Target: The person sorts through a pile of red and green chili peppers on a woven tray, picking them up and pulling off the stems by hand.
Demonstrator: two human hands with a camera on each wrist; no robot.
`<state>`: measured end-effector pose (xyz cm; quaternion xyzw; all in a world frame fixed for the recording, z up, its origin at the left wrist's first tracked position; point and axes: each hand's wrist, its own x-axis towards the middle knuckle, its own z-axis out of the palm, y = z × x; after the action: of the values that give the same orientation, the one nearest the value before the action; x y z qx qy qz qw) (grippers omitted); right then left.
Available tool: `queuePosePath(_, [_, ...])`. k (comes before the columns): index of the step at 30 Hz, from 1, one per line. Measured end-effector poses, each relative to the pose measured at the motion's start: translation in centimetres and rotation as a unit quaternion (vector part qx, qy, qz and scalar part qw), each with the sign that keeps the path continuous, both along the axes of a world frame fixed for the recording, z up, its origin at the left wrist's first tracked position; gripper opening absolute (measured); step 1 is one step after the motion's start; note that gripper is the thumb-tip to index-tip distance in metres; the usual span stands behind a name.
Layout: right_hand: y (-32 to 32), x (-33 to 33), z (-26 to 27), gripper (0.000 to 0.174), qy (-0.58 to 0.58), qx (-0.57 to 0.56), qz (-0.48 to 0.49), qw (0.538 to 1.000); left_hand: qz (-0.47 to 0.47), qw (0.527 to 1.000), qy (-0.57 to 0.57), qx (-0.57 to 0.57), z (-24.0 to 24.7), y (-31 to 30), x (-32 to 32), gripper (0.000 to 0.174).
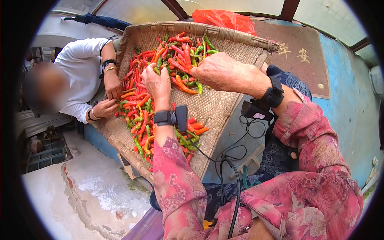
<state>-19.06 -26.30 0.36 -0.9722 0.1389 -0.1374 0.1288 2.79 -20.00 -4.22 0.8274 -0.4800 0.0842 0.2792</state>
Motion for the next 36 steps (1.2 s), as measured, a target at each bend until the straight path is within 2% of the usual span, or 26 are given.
queuePosePath(2, [-0.4,-0.2,0.5,0.011,-0.004,0.002,-0.009,1.000,0.008,0.994,-0.026,0.102,-0.8,-2.3,1.3,0.060])
queuePosePath(3, [-0.5,-0.2,0.6,0.011,-0.009,0.008,-0.014,1.000,0.010,0.992,0.011,0.125,-1.3,-3.4,2.0,0.069])
queuePosePath(5, [-0.5,0.0,0.2,0.011,-0.020,-0.001,-0.019,1.000,-0.006,0.988,0.047,0.150,-2.3,-4.6,3.0,0.076])
queuePosePath(6, [-0.6,0.1,0.1,0.011,-0.025,0.006,-0.015,1.000,-0.010,0.985,0.000,0.172,-2.3,-4.4,2.3,0.081])
queuePosePath(11, [-0.8,0.1,0.0,0.011,-0.029,0.019,-0.006,0.999,-0.043,0.984,0.007,0.175,-1.6,-2.1,0.1,0.058])
queuePosePath(13, [-0.9,-0.1,0.4,0.011,-0.021,0.019,-0.015,0.999,-0.052,0.978,-0.071,0.189,-1.2,-0.4,-1.5,0.045])
queuePosePath(16, [-1.1,-0.5,0.2,0.011,-0.017,0.021,-0.030,0.999,-0.078,0.970,-0.126,0.192,-1.4,2.4,-3.2,0.038])
queuePosePath(17, [-1.3,-0.6,-0.6,0.010,-0.038,0.016,-0.026,0.999,-0.092,0.966,-0.104,0.217,-1.4,3.5,-3.6,0.039])
queuePosePath(20, [-1.5,-1.1,-1.1,0.010,-0.041,0.011,-0.031,0.999,-0.103,0.978,-0.095,0.157,-2.2,6.8,-5.2,0.037])
queuePosePath(21, [-1.5,-1.2,-1.4,0.010,-0.031,0.004,-0.035,0.999,-0.141,0.978,-0.104,0.114,-2.8,7.9,-5.0,0.032])
queuePosePath(25, [-1.0,-1.4,-1.7,0.011,-0.004,-0.015,-0.032,0.999,-0.141,0.981,-0.041,0.124,-3.0,12.1,-6.2,0.025])
queuePosePath(29, [-0.6,-1.3,-2.3,0.010,0.003,0.000,-0.028,1.000,-0.106,0.993,0.014,0.054,-3.5,14.5,-5.8,0.020])
queuePosePath(31, [-0.2,-1.1,-2.4,0.011,-0.012,-0.007,0.007,1.000,-0.096,0.990,0.097,0.024,-2.6,14.5,-5.8,0.019])
queuePosePath(33, [0.4,-0.7,-2.4,0.011,0.021,-0.001,0.012,1.000,-0.072,0.983,0.167,-0.006,-1.7,14.1,-5.8,0.016])
queuePosePath(35, [0.9,-0.4,-2.7,0.013,-0.011,0.051,0.069,0.996,-0.056,0.982,0.180,-0.011,-0.8,13.6,-6.0,0.017])
queuePosePath(36, [1.5,-0.2,-2.9,0.020,-0.069,0.074,0.082,0.992,-0.055,0.981,0.183,-0.013,-0.1,13.2,-6.3,0.017])
